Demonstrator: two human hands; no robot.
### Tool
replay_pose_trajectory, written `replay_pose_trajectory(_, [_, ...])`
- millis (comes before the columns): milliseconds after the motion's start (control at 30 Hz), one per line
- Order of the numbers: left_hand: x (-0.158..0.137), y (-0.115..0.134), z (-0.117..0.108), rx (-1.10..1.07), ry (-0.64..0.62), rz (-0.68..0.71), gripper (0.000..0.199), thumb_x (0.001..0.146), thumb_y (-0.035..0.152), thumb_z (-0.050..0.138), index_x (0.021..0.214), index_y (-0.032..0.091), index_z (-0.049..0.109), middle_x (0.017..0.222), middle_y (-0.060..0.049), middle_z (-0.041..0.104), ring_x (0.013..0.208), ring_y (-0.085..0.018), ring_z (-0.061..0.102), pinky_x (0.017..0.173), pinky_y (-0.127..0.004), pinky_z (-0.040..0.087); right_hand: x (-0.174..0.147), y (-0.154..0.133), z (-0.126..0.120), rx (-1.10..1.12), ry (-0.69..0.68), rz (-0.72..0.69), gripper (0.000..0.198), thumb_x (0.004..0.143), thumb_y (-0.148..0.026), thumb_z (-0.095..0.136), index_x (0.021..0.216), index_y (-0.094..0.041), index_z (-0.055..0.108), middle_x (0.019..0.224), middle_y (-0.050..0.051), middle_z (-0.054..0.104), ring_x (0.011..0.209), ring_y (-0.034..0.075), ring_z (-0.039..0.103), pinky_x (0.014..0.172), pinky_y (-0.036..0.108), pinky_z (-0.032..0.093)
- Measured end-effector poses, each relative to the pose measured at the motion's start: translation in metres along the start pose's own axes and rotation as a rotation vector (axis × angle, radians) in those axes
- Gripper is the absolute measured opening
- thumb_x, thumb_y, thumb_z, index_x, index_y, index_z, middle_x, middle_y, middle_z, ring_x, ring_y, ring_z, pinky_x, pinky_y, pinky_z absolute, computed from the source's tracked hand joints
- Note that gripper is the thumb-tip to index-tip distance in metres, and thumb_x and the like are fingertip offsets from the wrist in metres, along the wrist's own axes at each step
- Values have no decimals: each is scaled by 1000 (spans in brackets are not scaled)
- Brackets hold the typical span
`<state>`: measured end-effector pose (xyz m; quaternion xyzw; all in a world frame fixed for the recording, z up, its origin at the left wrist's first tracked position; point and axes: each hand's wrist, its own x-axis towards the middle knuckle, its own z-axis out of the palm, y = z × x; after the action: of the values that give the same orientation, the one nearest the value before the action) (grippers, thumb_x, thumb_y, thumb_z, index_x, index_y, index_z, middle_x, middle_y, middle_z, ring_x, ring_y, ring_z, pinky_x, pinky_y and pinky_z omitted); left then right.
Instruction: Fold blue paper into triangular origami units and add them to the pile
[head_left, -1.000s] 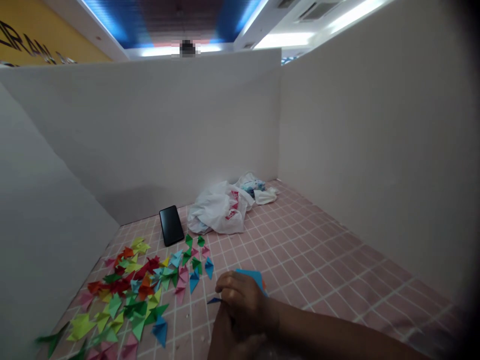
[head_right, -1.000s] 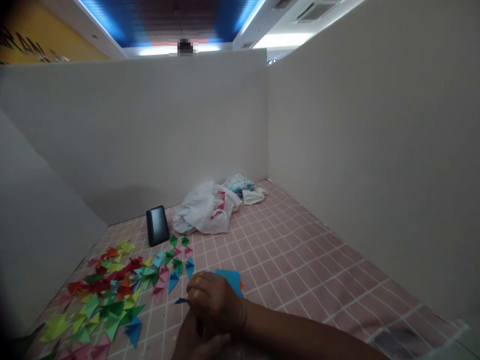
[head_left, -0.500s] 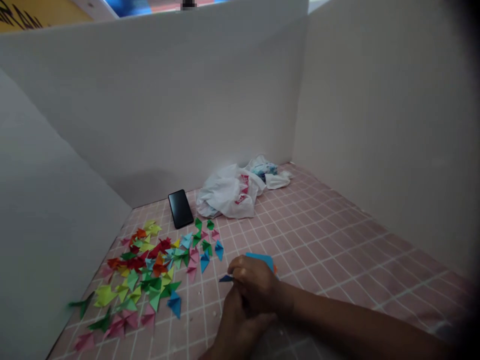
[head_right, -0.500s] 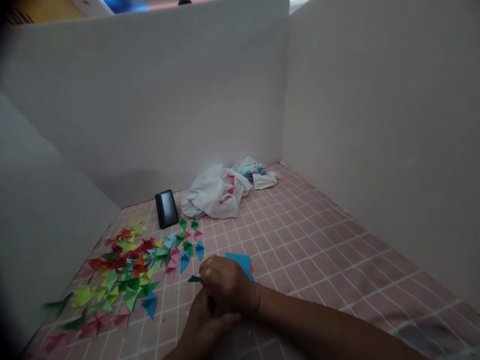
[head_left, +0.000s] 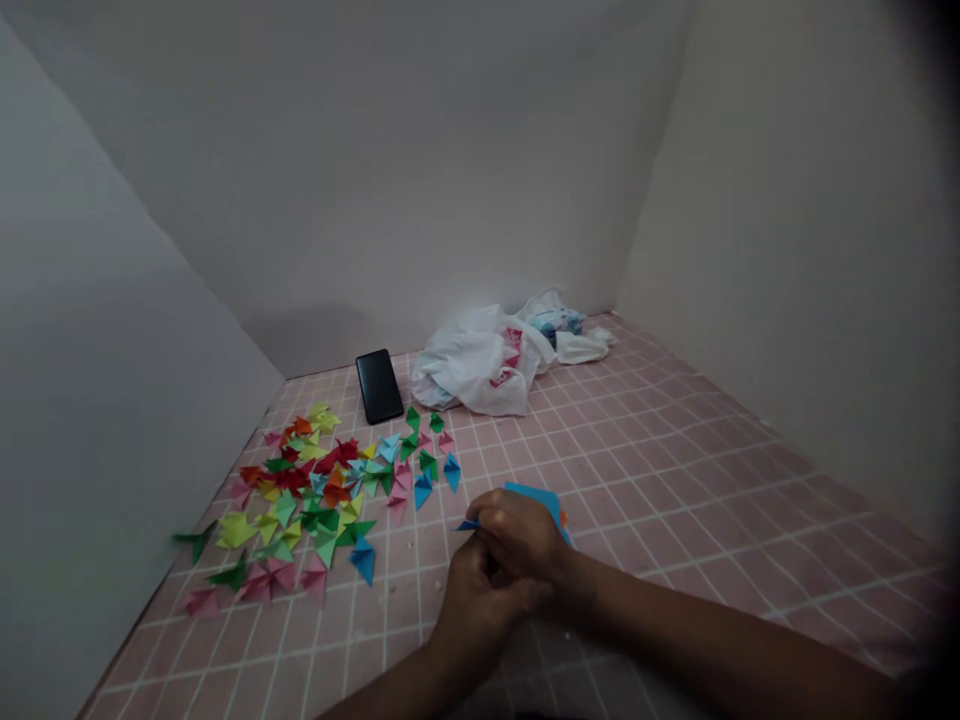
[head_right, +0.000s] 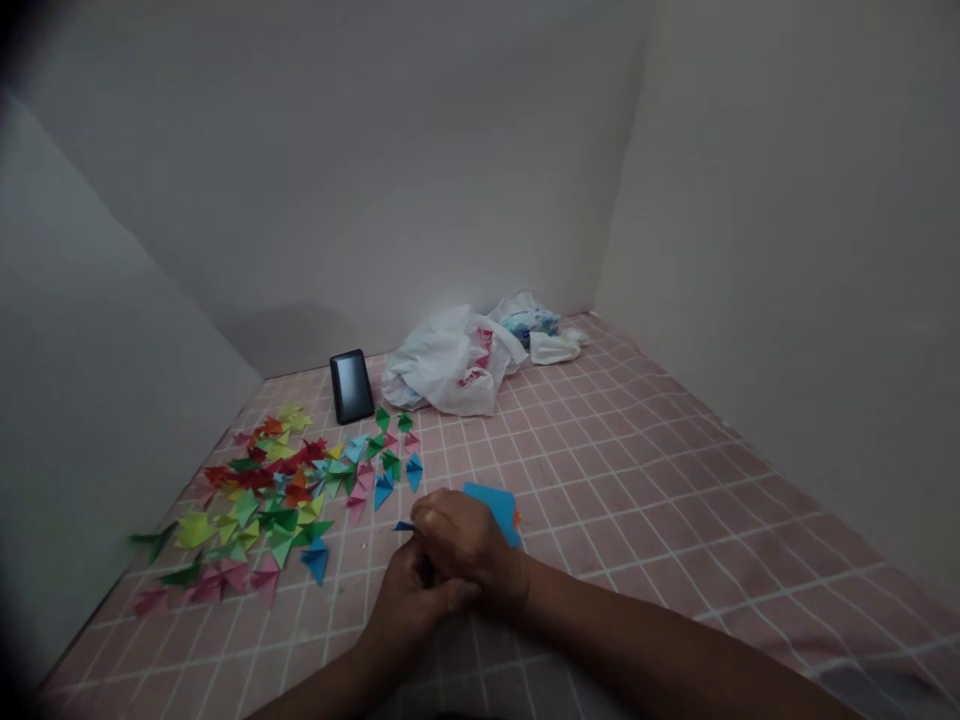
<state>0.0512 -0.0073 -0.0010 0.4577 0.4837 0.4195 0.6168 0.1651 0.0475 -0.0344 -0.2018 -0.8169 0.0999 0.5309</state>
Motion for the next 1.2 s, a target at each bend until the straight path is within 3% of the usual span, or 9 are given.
replay_pose_trajectory(200, [-4,0,3,-13,-25,53,44,59,26,79,97,15,59,99,-11,70,96,-28,66,84,-39,54,-3,5,-1,-48,24,-70,12,98,-11,46,98,-17,57,92,9,70,86,18,67,73,30,57])
replay_pose_trajectory(433, [-5,8,2,10,-48,120,32,62,28,77,88,16,62,95,-8,71,94,-27,65,84,-37,53,-5,4,-2,-58,45,-78,12,100,-15,45,99,-18,57,95,10,72,86,17,69,71,28,58])
replay_pose_trajectory(600, [-8,7,4,15,-62,53,39,60,24,79,95,15,63,98,-10,73,94,-28,67,81,-38,55,3,-2,-3,-41,67,-100,14,100,-14,43,97,-19,56,93,10,72,83,17,70,67,27,59])
replay_pose_trajectory(733, [-7,5,5,10,-20,104,42,58,25,79,96,15,63,102,-10,73,95,-28,67,83,-39,55,4,0,-3,-81,79,-140,12,97,-12,46,95,-18,56,89,10,72,80,17,70,68,28,59])
replay_pose_trajectory(867, [-6,6,3,13,-84,137,29,64,25,76,90,14,68,95,-9,74,90,-26,67,80,-36,54,-8,4,1,-64,48,-46,11,99,-12,48,100,-16,58,98,13,73,92,18,72,75,28,60])
replay_pose_trajectory(967, [-5,1,-1,151,-75,175,29,67,25,79,91,14,70,93,-9,74,88,-26,66,78,-34,53,-13,7,1,-43,24,-51,10,100,-17,48,101,-18,58,101,11,73,93,19,72,76,31,61])
replay_pose_trajectory(1033, [-4,-1,-3,295,-24,201,39,68,29,81,101,12,70,97,-11,74,89,-26,65,77,-34,51,-9,9,-3,-84,45,-90,11,98,-14,48,101,-20,58,100,10,73,91,20,71,76,33,60])
replay_pose_trajectory(1100, [-5,5,-5,505,-90,167,29,76,33,76,96,12,71,88,-10,73,78,-23,64,71,-33,49,-1,13,-11,-159,119,-72,14,97,-10,48,99,-20,57,94,9,72,88,20,70,77,34,59])
replay_pose_trajectory(1200, [-12,35,-10,666,-204,165,12,84,26,68,78,16,72,77,-5,72,72,-19,63,68,-29,46,10,23,-24,-249,223,184,14,98,-12,46,100,-21,58,88,7,70,80,20,68,72,33,55])
